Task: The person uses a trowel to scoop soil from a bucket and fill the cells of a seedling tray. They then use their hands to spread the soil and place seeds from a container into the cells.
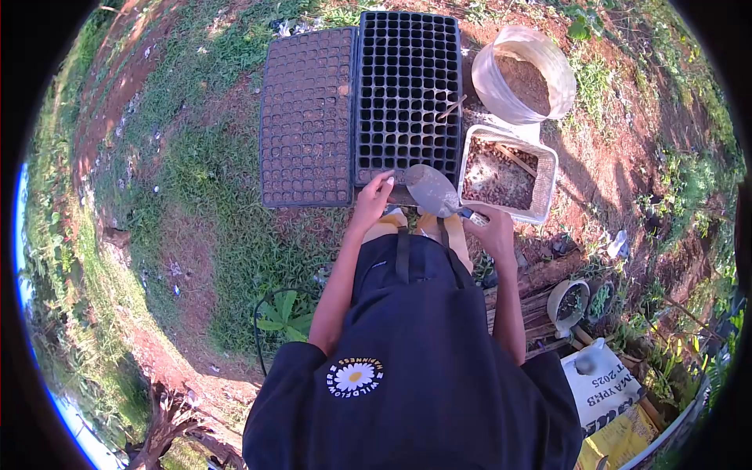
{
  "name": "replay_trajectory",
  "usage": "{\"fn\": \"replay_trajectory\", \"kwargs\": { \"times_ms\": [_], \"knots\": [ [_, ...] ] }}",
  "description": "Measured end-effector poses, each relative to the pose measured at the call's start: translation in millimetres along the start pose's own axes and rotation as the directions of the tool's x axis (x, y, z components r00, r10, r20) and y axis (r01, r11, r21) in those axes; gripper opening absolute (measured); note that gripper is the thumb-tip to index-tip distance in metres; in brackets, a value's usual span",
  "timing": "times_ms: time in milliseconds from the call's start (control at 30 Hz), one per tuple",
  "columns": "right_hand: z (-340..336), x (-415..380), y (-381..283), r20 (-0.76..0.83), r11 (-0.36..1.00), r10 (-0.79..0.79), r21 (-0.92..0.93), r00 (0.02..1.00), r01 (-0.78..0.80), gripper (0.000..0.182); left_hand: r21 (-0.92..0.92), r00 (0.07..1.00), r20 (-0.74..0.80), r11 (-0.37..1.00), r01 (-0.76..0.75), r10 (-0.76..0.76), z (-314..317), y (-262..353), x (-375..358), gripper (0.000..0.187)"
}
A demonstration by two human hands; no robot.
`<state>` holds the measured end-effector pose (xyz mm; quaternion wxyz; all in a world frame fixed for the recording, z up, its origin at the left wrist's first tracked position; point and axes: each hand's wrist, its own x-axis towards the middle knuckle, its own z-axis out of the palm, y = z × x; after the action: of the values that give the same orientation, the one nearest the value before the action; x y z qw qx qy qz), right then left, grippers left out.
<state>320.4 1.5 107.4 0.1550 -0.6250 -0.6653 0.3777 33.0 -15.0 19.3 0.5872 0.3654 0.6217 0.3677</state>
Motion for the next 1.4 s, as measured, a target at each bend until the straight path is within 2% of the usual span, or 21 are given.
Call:
{"fn": "replay_trajectory", "kwargs": {
  "times_ms": [33, 100, 233, 333, 400, 500, 733, 900, 1033, 1133, 1233, 1300, 1400],
  "knots": [
    [7.3, -4.1, 3.8, -0.006, 0.999, -0.002, -0.036, 1.0, 0.002, 0.036, 0.004, 1.0, 0.002, 1.0, 0.005, -0.005, 0.0, -8.6, 2.9, 0.042],
    [21.7, -12.0, 9.6, -0.021, 0.996, -0.019, -0.087, 1.0, 0.017, 0.037, 0.171, 1.0, -0.016, 0.985, 0.002, 0.001, 2.2, -19.1, 6.6, 0.044],
    [44.4, -16.5, 19.1, -0.038, 0.992, 0.035, -0.117, 0.999, -0.039, 0.036, 0.195, 1.0, 0.02, 0.981, 0.01, -0.015, 4.2, -23.2, 5.3, 0.045],
    [49.1, -16.2, 21.2, -0.018, 0.994, 0.034, -0.1, 0.999, -0.036, 0.036, 0.303, 0.999, 0.001, 0.952, 0.038, -0.04, 6.4, -19.8, 3.6, 0.044],
    [48.8, -15.2, 22.0, 0.023, 0.99, 0.078, -0.117, 0.997, -0.075, 0.036, 0.347, 0.998, 0.001, 0.937, -0.052, 0.055, 7.9, -20.8, 4.2, 0.042],
    [49.5, -13.3, 23.1, 0.03, 0.985, 0.103, -0.143, 0.994, -0.097, 0.037, 0.322, 0.994, 0.001, 0.941, -0.103, 0.108, 9.0, -21.9, 7.7, 0.041],
    [45.3, -5.2, 20.6, 0.046, 0.991, 0.095, -0.096, 0.994, -0.09, 0.038, 0.326, 0.993, 0.023, 0.938, -0.119, 0.118, 12.0, -8.4, 7.5, 0.039],
    [36.9, -2.4, 9.6, 0.106, 0.983, 0.149, -0.121, 0.983, -0.136, 0.036, 0.313, 0.983, 0.028, 0.932, -0.181, 0.181, 11.9, -16.4, 11.6, 0.039],
    [35.5, 0.8, 8.5, 0.127, 0.982, 0.167, -0.106, 0.978, -0.154, 0.036, 0.311, 0.981, 0.023, 0.931, -0.189, 0.192, 11.9, -17.1, 13.0, 0.039],
    [37.3, 2.1, 12.7, 0.126, 0.992, 0.106, -0.087, 0.986, -0.095, 0.037, 0.298, 0.98, 0.008, 0.935, -0.191, 0.197, 12.6, -13.0, 11.3, 0.039],
    [35.5, 4.1, 11.1, 0.147, 0.991, 0.121, -0.077, 0.982, -0.11, 0.038, 0.337, 0.99, 0.043, 0.931, -0.141, 0.134, 9.9, -15.3, 14.0, 0.04],
    [34.3, 5.0, 8.0, 0.161, 0.989, 0.143, -0.064, 0.976, -0.135, 0.032, 0.309, 0.968, 0.011, 0.92, -0.241, 0.25, 11.3, -18.7, 15.4, 0.041],
    [30.5, 6.9, 3.9, 0.19, 0.985, 0.164, -0.074, 0.968, -0.153, 0.031, 0.32, 0.97, 0.01, 0.918, -0.234, 0.244, 11.3, -21.4, 15.8, 0.041]
  ]
}}
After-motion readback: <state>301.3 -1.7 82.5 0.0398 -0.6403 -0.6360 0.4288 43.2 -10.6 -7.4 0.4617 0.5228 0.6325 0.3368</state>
